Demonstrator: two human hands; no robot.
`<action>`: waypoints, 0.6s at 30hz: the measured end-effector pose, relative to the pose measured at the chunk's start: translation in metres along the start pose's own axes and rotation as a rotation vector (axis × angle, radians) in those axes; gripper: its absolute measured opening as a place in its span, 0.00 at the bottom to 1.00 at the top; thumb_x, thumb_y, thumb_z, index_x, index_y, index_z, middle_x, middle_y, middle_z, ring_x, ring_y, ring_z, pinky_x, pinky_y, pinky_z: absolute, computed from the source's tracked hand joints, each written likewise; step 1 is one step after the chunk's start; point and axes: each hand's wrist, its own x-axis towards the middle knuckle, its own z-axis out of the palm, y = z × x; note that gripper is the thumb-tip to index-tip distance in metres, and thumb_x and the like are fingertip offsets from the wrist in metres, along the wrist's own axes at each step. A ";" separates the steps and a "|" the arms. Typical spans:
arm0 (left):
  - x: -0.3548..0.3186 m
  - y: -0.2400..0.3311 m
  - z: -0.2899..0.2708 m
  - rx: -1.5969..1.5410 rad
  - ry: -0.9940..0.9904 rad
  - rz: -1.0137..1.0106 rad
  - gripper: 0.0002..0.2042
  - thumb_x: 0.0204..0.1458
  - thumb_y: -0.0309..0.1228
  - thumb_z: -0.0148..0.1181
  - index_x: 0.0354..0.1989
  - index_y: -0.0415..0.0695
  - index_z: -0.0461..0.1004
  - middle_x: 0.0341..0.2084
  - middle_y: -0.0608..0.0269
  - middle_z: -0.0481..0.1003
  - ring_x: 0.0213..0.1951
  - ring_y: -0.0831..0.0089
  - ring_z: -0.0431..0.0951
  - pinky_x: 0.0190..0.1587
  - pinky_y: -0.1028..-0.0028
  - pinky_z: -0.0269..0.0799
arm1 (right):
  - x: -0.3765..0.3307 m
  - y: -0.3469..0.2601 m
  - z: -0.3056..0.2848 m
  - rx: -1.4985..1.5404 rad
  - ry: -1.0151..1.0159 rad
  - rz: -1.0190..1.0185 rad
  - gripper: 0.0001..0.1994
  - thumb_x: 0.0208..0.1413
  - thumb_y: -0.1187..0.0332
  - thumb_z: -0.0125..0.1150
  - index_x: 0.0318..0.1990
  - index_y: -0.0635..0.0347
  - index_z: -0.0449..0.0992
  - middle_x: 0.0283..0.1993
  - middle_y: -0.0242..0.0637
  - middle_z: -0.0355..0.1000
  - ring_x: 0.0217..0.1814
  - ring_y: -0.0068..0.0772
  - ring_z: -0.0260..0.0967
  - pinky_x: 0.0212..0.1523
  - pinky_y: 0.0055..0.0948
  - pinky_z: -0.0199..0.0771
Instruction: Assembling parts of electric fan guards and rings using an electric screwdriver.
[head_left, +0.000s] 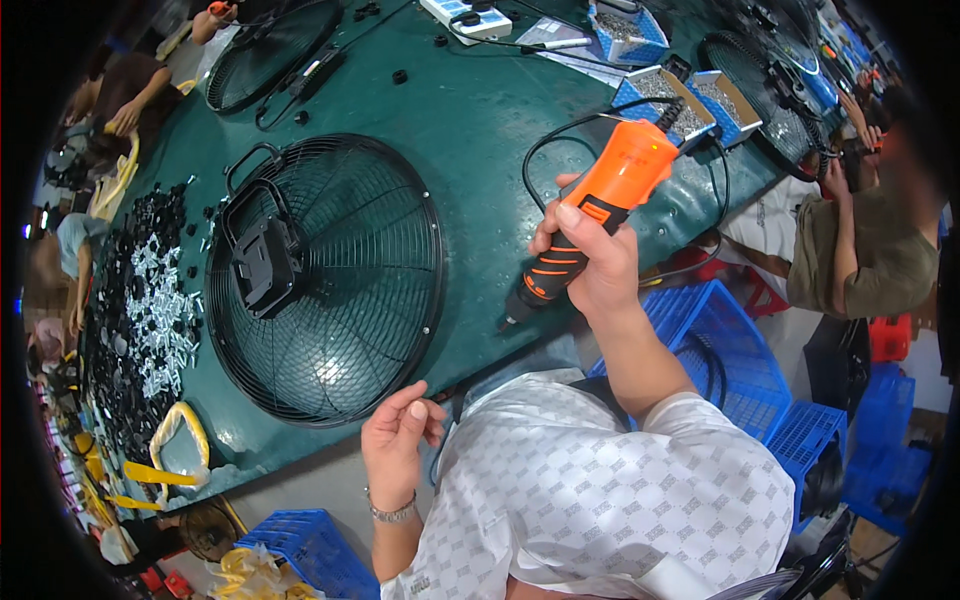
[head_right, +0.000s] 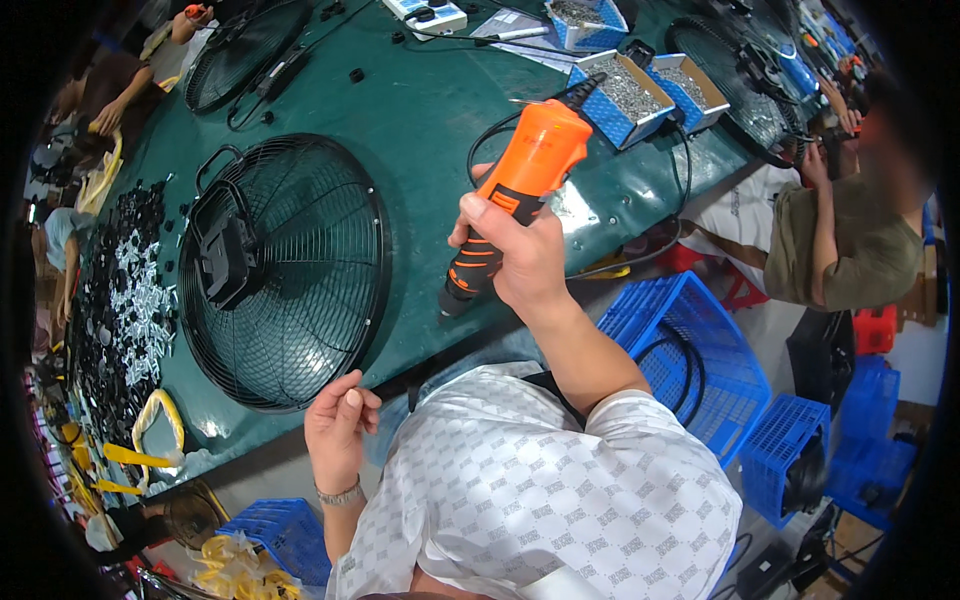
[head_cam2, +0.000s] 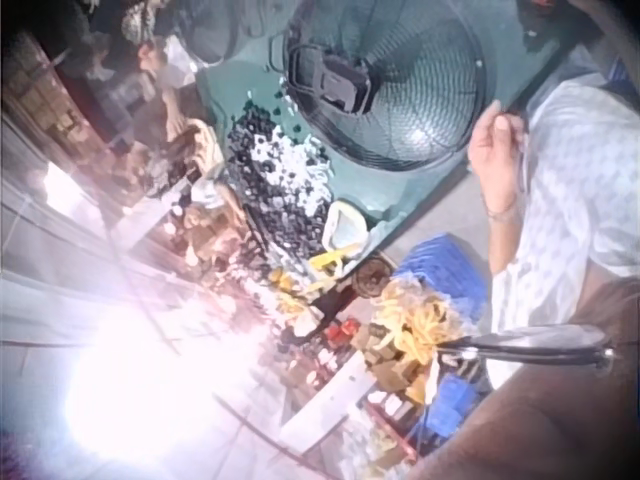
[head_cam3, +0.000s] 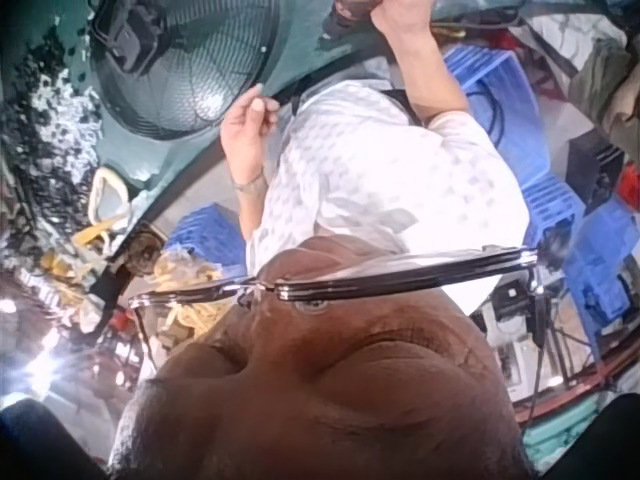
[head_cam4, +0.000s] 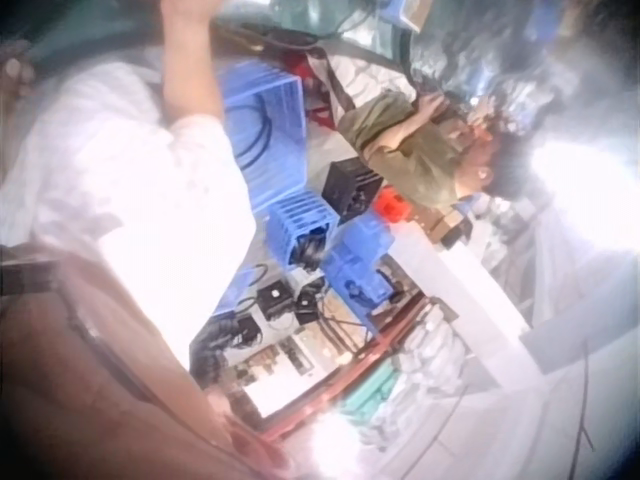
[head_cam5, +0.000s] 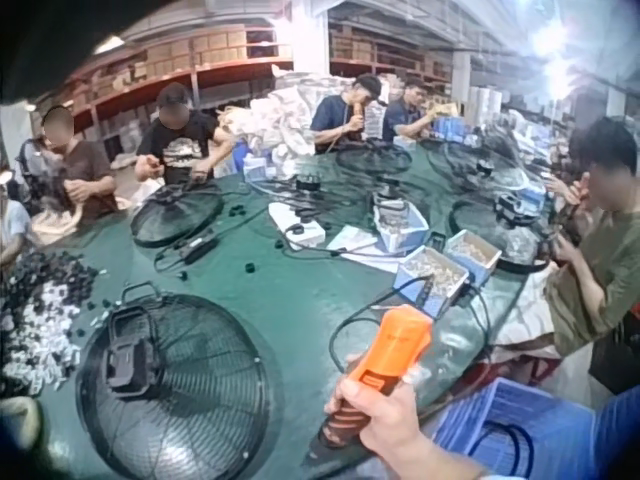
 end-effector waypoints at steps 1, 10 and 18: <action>0.003 0.005 0.002 0.135 -0.017 0.081 0.12 0.61 0.29 0.53 0.49 0.35 0.73 0.30 0.61 0.75 0.26 0.80 0.71 0.27 0.81 0.67 | 0.000 0.000 -0.002 0.005 0.011 -0.001 0.20 0.52 0.71 0.63 0.50 0.64 0.65 0.30 0.35 0.69 0.28 0.30 0.71 0.32 0.31 0.73; 0.077 0.108 0.025 0.098 -0.076 0.175 0.13 0.58 0.27 0.53 0.50 0.35 0.71 0.27 0.69 0.69 0.23 0.84 0.63 0.22 0.86 0.59 | -0.004 0.002 -0.023 0.038 0.026 0.075 0.22 0.53 0.68 0.62 0.52 0.64 0.63 0.30 0.38 0.69 0.30 0.32 0.71 0.34 0.34 0.74; 0.176 0.117 0.085 1.754 -0.347 0.922 0.08 0.48 0.27 0.60 0.37 0.40 0.78 0.32 0.57 0.72 0.35 0.59 0.75 0.37 0.63 0.73 | 0.006 0.018 -0.051 0.152 0.117 0.236 0.18 0.51 0.67 0.65 0.47 0.61 0.67 0.29 0.35 0.69 0.27 0.28 0.70 0.31 0.29 0.74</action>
